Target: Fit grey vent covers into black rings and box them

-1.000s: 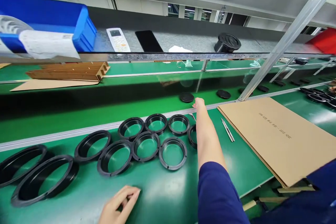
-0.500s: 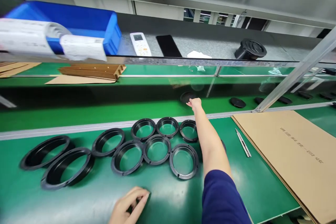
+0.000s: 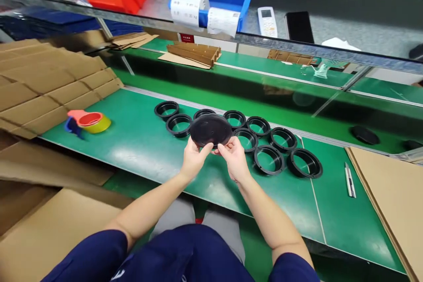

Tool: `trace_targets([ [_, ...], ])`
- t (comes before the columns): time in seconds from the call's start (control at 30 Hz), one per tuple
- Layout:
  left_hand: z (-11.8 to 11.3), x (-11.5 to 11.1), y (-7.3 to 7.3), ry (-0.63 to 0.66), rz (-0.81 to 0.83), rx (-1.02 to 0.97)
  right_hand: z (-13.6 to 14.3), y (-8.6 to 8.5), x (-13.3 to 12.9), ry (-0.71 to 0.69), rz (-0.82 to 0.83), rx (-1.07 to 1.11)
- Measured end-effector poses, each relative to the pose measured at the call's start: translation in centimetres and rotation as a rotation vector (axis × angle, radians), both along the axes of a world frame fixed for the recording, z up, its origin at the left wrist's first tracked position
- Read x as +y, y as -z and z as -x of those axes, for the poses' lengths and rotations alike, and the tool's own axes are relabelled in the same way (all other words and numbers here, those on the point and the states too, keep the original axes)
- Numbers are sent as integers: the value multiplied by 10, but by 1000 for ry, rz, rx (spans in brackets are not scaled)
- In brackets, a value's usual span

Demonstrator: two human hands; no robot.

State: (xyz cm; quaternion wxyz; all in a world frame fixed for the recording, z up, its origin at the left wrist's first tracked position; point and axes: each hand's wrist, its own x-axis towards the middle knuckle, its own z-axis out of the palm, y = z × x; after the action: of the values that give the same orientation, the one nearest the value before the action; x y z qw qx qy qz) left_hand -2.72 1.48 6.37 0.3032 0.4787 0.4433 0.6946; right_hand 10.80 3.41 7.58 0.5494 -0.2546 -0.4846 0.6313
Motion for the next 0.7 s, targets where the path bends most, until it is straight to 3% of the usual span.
trace_targets([
  [0.1,17,-18,1,-29,-16,-106,22,8,-21,-8,87,72],
  [0.2,34,-31,-1,-8,18,-351,36,12,-39,-54,161,141],
  [0.43,48,-57,-7,491,235,-696,51,30,-77,-230,327,171],
  [0.53,49,-63,-5,496,230,-769,45,43,-78,-276,316,18],
  [0.6,49,-65,-4,451,213,-790,35,49,-70,-99,191,-142],
  [0.7,45,-67,-4,475,277,-848,18,49,-53,286,-291,-449],
])
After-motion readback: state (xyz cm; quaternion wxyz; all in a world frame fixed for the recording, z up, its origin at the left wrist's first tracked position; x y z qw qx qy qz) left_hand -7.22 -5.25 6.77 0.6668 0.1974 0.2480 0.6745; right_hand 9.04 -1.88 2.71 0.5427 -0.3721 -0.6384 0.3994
